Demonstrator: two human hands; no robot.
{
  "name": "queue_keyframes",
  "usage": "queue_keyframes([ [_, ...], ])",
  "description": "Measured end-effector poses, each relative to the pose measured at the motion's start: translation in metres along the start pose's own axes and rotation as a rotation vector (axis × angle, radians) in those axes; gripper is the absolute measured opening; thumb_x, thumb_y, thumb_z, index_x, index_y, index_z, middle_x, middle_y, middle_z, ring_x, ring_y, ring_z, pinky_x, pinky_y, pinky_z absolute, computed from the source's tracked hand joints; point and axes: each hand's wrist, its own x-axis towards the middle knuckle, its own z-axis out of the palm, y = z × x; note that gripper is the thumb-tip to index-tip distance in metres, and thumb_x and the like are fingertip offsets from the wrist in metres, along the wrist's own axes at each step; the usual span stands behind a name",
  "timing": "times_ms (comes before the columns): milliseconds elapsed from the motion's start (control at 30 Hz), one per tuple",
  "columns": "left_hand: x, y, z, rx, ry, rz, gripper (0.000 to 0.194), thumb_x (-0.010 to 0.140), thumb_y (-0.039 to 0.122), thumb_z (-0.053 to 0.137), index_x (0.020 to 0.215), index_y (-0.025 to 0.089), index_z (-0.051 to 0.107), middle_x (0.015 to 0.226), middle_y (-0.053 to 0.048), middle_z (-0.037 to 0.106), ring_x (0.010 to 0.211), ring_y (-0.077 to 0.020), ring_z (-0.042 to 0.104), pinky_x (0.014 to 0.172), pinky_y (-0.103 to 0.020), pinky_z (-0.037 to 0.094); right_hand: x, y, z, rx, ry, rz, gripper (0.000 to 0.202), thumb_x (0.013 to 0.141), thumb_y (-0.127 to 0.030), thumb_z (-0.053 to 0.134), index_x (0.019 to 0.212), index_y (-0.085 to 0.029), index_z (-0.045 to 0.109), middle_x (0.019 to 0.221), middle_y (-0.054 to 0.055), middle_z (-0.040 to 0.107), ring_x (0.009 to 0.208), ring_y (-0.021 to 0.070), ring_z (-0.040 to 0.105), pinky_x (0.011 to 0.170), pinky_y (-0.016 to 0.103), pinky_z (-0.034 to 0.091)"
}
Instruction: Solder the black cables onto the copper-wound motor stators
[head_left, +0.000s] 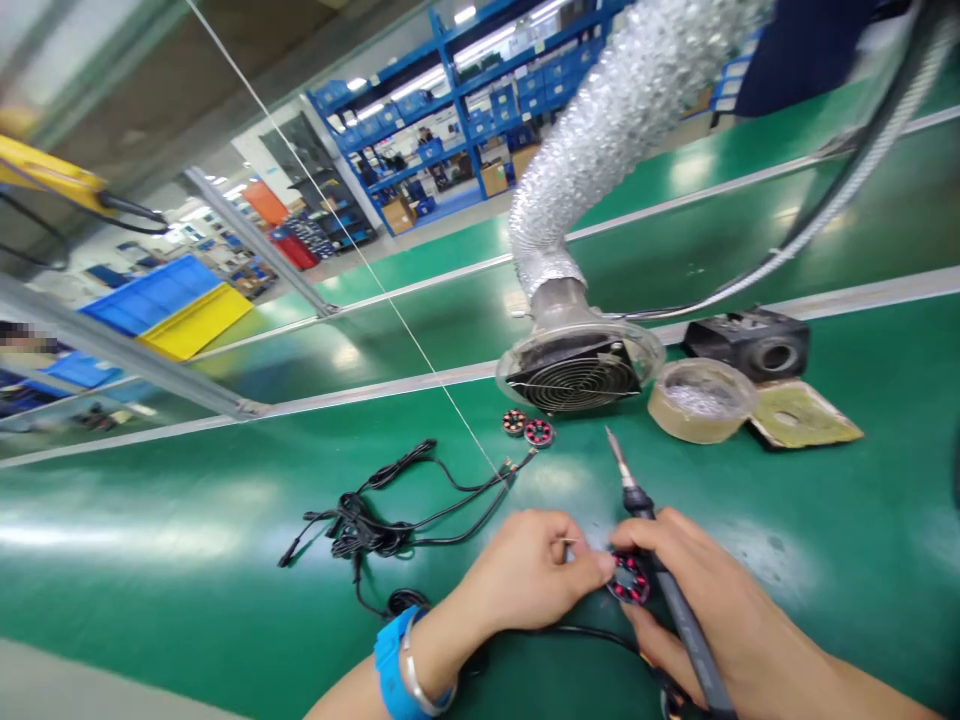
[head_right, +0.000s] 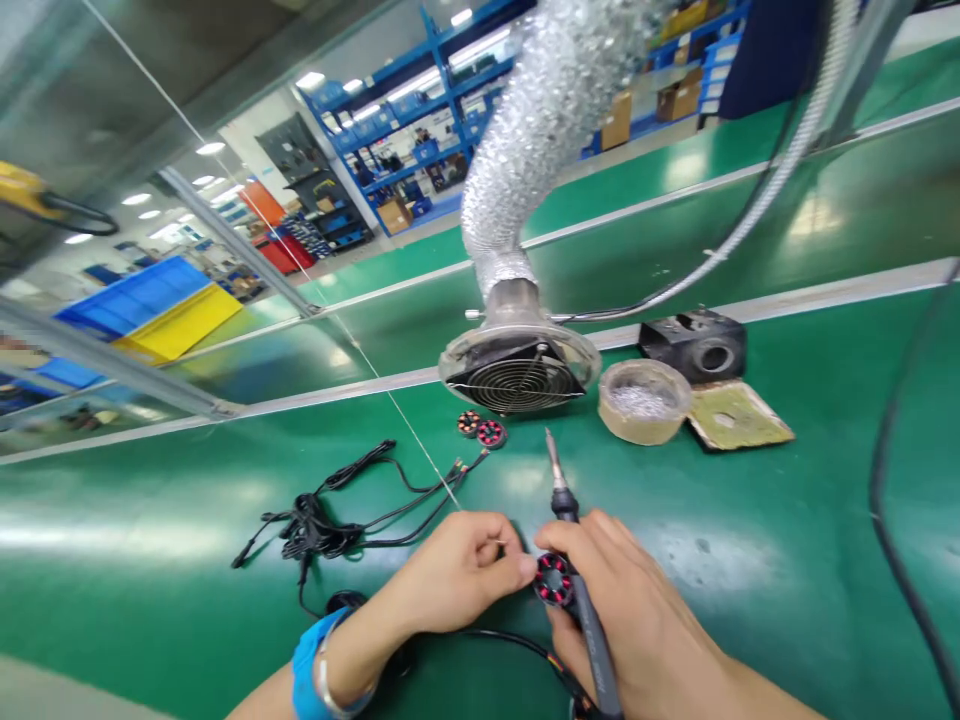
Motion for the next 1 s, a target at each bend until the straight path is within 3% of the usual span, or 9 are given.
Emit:
queue_keyframes([
  [100,0.001,0.003,0.000,-0.050,-0.004,-0.010,0.023,0.084,0.037,0.059,0.077,0.016,0.063,0.050,0.009,0.034,0.046,-0.0073,0.025,0.044,-0.022,0.017,-0.009,0.015,0.010,-0.058,-0.004,-0.007,0.043,0.085,-0.019,0.058,0.125,-0.023,0.043,0.091,0.004,0.053,0.079,0.0182,0.059,0.068,0.030,0.054],
  [200,-0.007,0.004,-0.018,-0.021,0.029,-0.003,0.023,0.084,0.037,0.057,0.080,0.016,0.066,0.052,0.007,0.039,0.046,-0.0084,0.030,0.045,-0.023,0.022,-0.013,0.026,0.016,-0.092,0.027,-0.008,0.043,0.086,-0.026,0.060,0.126,-0.023,0.044,0.090,0.004,0.054,0.075,0.0171,0.061,0.065,0.028,0.055],
  [367,-0.020,-0.003,-0.060,0.616,0.428,-0.036,0.022,0.086,0.040,0.059,0.088,0.020,0.067,0.059,0.001,0.056,0.056,-0.0159,0.050,0.055,-0.026,0.028,-0.006,0.021,0.009,-0.135,0.121,0.016,0.038,0.085,-0.030,0.057,0.121,-0.022,0.047,0.095,0.007,0.057,0.080,0.0199,0.064,0.066,0.031,0.058],
  [500,-0.019,-0.007,-0.070,0.784,0.439,-0.079,0.014,0.084,0.032,0.060,0.084,0.020,0.067,0.074,-0.005,0.066,0.067,-0.0208,0.058,0.059,-0.027,0.029,0.000,0.015,0.002,-0.140,0.148,0.013,0.037,0.084,-0.029,0.057,0.119,-0.022,0.047,0.092,0.007,0.058,0.077,0.0202,0.065,0.064,0.032,0.059],
  [567,-0.022,-0.003,-0.069,0.708,0.326,-0.017,0.011,0.084,0.028,0.061,0.079,0.020,0.067,0.065,-0.001,0.062,0.061,-0.0163,0.054,0.057,-0.025,0.029,0.001,0.012,-0.001,-0.126,0.148,0.015,0.038,0.083,-0.027,0.057,0.119,-0.022,0.047,0.093,0.007,0.058,0.078,0.0205,0.065,0.066,0.033,0.059],
  [700,-0.035,0.013,-0.055,0.405,0.083,0.097,0.016,0.081,0.035,0.068,0.077,0.020,0.064,0.047,0.009,0.038,0.046,-0.0090,0.034,0.047,-0.022,0.022,0.005,-0.001,-0.008,-0.043,0.173,0.031,0.038,0.084,-0.023,0.058,0.120,-0.023,0.045,0.099,0.007,0.060,0.087,0.0208,0.065,0.077,0.035,0.058],
  [833,-0.036,0.020,-0.027,0.335,0.110,0.129,0.014,0.082,0.032,0.067,0.076,0.020,0.062,0.046,0.010,0.027,0.045,-0.0085,0.026,0.047,-0.023,0.018,0.010,-0.020,-0.013,0.224,0.206,0.083,0.030,0.086,-0.018,0.056,0.112,-0.025,0.044,0.093,0.002,0.063,0.080,0.0144,0.065,0.075,0.026,0.056],
  [933,-0.031,0.019,-0.013,0.343,0.133,0.164,0.014,0.081,0.030,0.068,0.075,0.020,0.062,0.048,0.009,0.031,0.048,-0.0094,0.031,0.050,-0.024,0.020,0.013,-0.028,-0.012,0.340,0.224,0.110,0.022,0.087,-0.015,0.054,0.105,-0.025,0.046,0.086,0.000,0.063,0.074,0.0117,0.065,0.070,0.021,0.055],
  [1000,-0.029,0.017,-0.010,0.311,0.147,0.216,0.020,0.088,0.035,0.061,0.076,0.020,0.062,0.053,0.007,0.040,0.053,-0.0108,0.038,0.053,-0.024,0.025,0.014,-0.030,-0.011,0.358,0.258,0.102,0.021,0.087,-0.013,0.053,0.104,-0.025,0.048,0.086,0.000,0.064,0.074,0.0117,0.065,0.069,0.021,0.055],
])
